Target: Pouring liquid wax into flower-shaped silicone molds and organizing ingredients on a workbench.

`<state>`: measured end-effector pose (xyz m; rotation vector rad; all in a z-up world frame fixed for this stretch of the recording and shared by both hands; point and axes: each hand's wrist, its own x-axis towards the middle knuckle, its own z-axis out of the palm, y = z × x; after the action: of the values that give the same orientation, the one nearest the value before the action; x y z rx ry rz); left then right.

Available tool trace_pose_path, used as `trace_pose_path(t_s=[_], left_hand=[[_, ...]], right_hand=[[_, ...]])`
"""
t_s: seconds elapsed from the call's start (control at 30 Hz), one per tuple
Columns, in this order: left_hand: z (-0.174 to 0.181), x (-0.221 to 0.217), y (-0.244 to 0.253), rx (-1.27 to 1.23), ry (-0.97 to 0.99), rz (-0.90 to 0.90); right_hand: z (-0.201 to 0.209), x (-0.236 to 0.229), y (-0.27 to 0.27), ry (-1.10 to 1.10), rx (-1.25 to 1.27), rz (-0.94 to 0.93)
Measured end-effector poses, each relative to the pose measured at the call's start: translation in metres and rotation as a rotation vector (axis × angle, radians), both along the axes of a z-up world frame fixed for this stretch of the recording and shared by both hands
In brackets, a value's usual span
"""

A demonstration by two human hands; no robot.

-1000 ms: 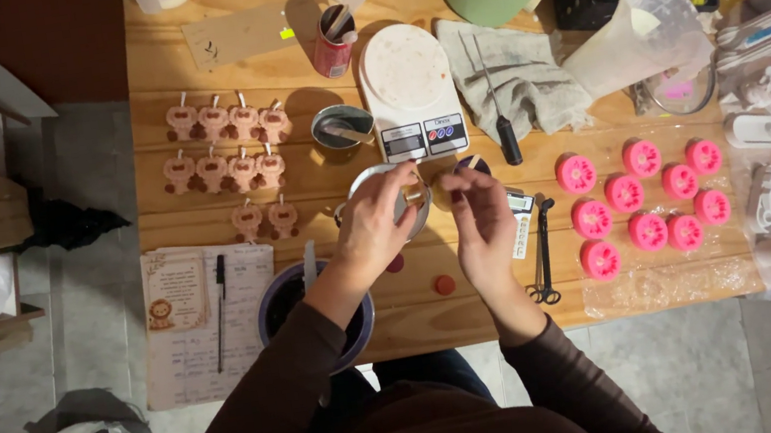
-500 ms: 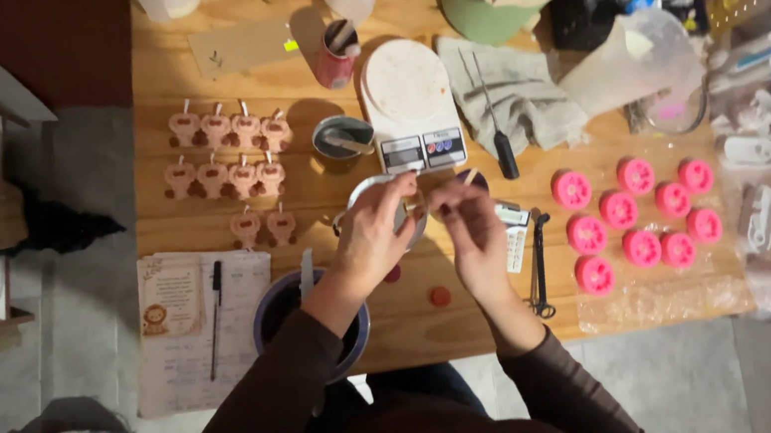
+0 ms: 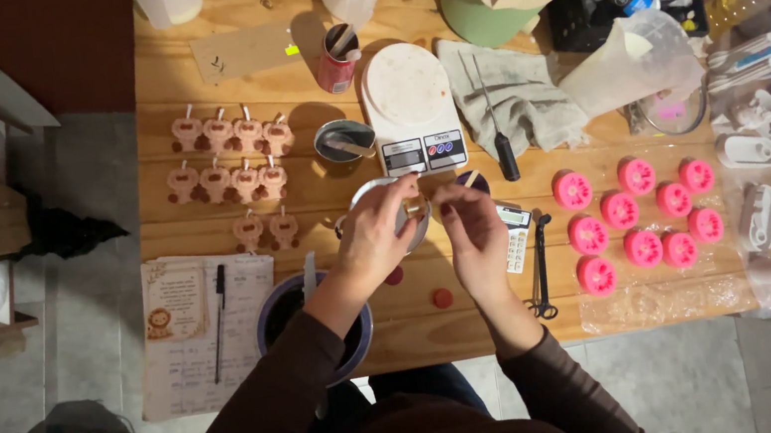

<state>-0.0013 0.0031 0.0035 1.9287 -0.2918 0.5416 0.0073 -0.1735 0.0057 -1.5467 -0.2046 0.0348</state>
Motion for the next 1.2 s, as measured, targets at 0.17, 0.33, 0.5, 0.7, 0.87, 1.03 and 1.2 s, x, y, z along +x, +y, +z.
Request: trace_pose_path(t_s=[0.17,0.33,0.5,0.7,0.87,1.03,1.2], left_hand=[[0.004,0.006,0.004,0.05,-0.03,-0.074],[-0.041,0.028,-0.007,-0.022,0.11,-0.26],[0.054,0.021,0.028,0.042,-0.046,-0.178],[0.062,0.001,0.026,0.012,0.041,-0.155],[0.051,-0.014,0.006,-0.193,0.128,-0.202],[0.046,-0.016,-0.001,-0.329,0.102,-0.174],[0.042,-0.017,0.009,-0.392,0.127,-0.159]], right_hand=[[-0.016,0.009,-0.003,0.157,-0.001,-0.046],[-0.017,0.014,-0.004,0.416,0.242,-0.06],[-0.008,0.012,-0.014,0.598,0.538,0.039],[0.013,0.002,-0.024,0.907,0.79,0.084],[0.025,-0.006,-0.017,0.969,0.913,0.214],[0.023,-0.01,-0.011,0.966,0.905,0.283],[0.021,-0.011,-0.02,0.754,0.58,0.222]])
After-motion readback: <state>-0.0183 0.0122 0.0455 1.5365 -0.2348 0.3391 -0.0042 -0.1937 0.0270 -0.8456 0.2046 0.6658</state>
